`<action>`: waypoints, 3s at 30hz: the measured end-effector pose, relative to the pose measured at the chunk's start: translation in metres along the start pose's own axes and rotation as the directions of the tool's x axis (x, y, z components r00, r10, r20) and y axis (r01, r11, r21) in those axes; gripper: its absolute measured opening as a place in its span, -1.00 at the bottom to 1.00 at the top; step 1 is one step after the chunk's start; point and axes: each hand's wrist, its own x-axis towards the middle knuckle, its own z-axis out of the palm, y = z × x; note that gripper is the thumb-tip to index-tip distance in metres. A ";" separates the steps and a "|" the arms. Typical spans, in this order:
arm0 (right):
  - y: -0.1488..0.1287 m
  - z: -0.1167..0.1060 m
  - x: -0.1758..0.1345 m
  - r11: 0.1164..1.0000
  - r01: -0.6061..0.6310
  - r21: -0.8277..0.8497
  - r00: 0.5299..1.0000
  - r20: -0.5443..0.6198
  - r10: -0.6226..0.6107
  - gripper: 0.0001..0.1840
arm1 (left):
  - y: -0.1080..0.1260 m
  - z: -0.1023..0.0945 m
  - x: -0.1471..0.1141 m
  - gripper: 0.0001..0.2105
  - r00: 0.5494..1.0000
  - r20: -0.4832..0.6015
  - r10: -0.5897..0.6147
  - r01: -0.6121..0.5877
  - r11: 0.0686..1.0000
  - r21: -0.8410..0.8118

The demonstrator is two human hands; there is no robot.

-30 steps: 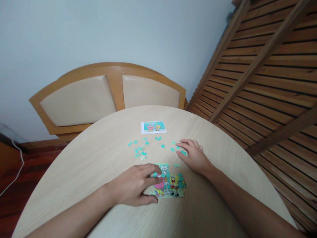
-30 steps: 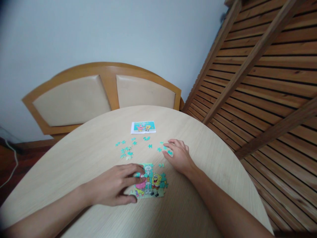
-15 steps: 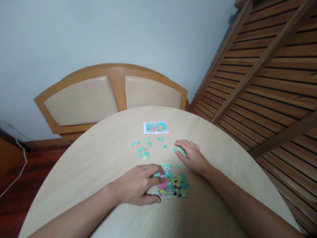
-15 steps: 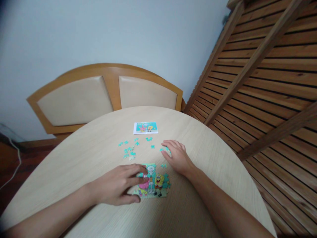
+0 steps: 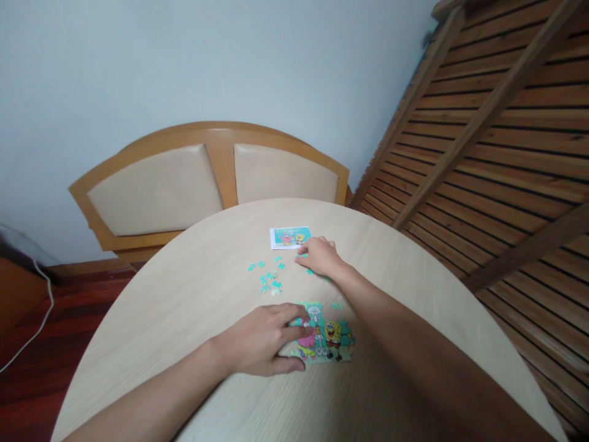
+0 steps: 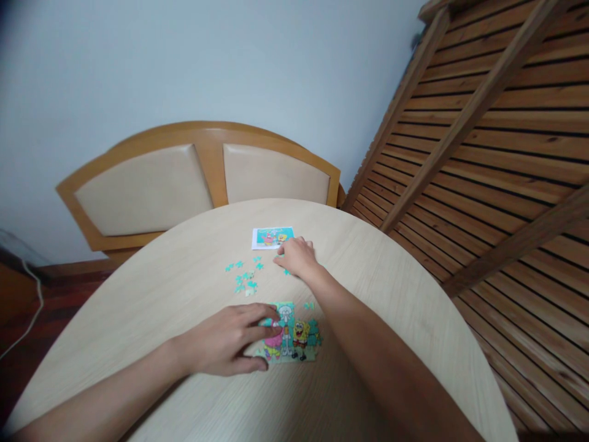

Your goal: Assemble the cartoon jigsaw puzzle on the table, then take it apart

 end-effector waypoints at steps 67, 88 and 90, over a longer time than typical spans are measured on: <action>0.042 -0.024 -0.128 0.837 0.027 0.546 0.955 0.233 -0.183 -0.70 | -0.007 -0.003 0.000 -0.67 0.999 -0.023 0.022 -0.022 0.999 0.026; 0.044 -0.026 -0.124 0.824 0.415 0.386 0.862 0.124 -0.492 -0.73 | -0.007 -0.003 -0.001 -0.68 0.999 -0.039 0.030 -0.029 0.999 0.017; 0.042 -0.022 -0.124 0.834 0.392 0.388 0.881 0.102 -0.462 -0.75 | -0.007 -0.003 0.000 -0.67 0.999 -0.039 0.027 -0.027 1.000 0.016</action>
